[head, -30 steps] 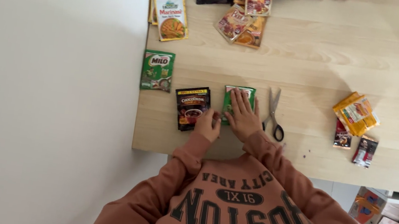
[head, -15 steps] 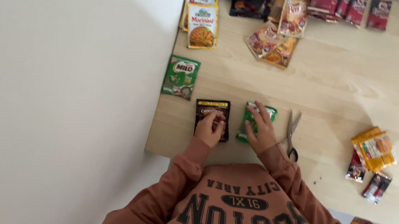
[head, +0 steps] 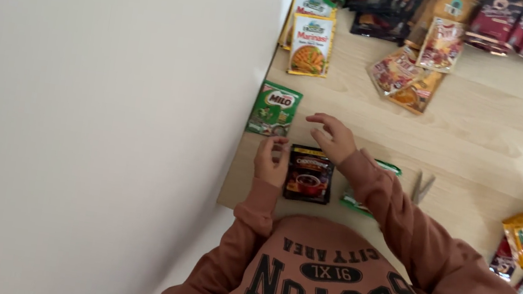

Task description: The person removes packets of Milo, ChocoDrink, and Top Gula Aren from a drawer and arranges them into groups on a desk. They then pick up the packets and place them back into the drawer.

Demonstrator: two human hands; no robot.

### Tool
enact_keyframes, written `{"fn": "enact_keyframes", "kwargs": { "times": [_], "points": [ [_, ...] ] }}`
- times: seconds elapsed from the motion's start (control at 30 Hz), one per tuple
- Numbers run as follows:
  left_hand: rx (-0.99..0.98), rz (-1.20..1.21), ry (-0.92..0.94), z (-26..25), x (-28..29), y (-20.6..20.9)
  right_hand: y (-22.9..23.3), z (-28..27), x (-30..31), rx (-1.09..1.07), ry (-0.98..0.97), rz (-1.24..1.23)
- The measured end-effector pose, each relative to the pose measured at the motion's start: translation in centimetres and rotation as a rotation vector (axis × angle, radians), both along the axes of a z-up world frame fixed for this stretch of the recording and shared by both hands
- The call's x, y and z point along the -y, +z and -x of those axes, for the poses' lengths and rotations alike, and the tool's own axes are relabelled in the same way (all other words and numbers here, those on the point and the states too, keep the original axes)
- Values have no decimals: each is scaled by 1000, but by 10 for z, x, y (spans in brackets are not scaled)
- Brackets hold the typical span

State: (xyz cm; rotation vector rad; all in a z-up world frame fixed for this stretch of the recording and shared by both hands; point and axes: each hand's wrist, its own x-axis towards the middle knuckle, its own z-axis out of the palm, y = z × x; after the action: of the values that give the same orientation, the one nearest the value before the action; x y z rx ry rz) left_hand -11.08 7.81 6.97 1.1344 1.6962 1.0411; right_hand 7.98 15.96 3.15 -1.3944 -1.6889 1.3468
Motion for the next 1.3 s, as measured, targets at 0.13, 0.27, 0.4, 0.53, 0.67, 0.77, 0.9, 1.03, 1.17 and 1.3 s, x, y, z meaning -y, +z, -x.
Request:
{"fn": "enact_keyframes", "kwargs": {
  "times": [0.13, 0.27, 0.4, 0.53, 0.67, 0.77, 0.9, 1.03, 1.17, 1.3],
  "points": [
    [-2, -36, 57, 14, -8, -10, -49, 25, -16, -215, -40, 248],
    [-5, -47, 75, 26, -11, -20, -77, 47, -25, -384, -106, 254],
    [-4, -12, 79, 29, -12, -17, -81, 55, -29, -415, -141, 266],
    [6, -21, 69, 26, -19, -6, -69, 52, -32, -495, -285, 461],
    [-9, -48, 71, 24, -24, -8, -79, 58, -33, -649, -485, 591],
    [-59, -111, 61, 29, -27, -13, -94, 63, -30, -622, -382, 582],
    [52, -22, 84, 34, -28, -20, -97, 75, -25, -647, -268, 669],
    [87, 3, 91, 35, -19, -15, -94, 72, -34, -483, -214, 545],
    [85, -5, 119, 32, -11, -7, -73, 48, -58, -446, -244, 411],
    [122, 27, 94, 27, 5, 1, -11, -3, -46, -629, -315, 495]
  ]
}}
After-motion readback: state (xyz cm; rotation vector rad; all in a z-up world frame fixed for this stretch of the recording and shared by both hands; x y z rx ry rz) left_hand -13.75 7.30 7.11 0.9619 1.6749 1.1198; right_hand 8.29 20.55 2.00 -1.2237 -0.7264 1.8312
